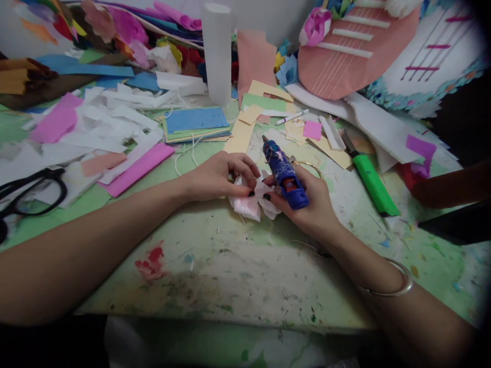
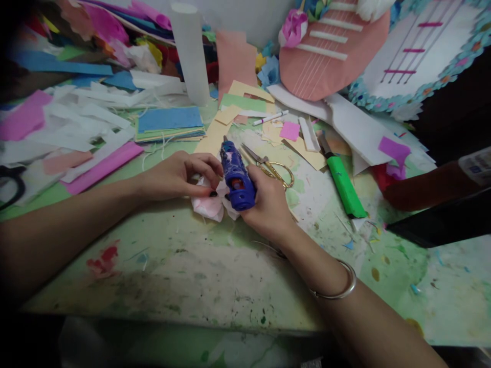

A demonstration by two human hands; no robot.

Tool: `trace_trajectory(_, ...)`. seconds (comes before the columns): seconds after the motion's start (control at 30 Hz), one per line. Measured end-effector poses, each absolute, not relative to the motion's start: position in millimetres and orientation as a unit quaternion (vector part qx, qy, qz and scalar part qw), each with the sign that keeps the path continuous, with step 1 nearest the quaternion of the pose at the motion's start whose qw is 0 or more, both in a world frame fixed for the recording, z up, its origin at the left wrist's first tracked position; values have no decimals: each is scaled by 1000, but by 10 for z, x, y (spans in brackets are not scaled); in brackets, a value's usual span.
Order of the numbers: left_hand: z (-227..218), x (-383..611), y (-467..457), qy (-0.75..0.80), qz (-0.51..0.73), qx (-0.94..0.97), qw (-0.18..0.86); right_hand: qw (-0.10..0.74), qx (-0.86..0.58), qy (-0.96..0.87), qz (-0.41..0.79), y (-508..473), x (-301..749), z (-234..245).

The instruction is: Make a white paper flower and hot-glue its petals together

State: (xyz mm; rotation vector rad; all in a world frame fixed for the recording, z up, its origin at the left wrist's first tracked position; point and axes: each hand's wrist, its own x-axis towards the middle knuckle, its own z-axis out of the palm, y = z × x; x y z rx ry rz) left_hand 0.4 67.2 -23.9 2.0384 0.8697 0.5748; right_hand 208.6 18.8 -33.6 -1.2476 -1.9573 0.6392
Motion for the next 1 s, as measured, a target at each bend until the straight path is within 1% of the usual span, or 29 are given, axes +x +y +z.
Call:
trace_trajectory(0.2,-290,14,668,340,260,812,397,361,-482,-758,249,188,2084,-344)
trace_trajectory(1.0,-284,23,659,341,255,818,387,351,-486,-761,249,184,2091,-339)
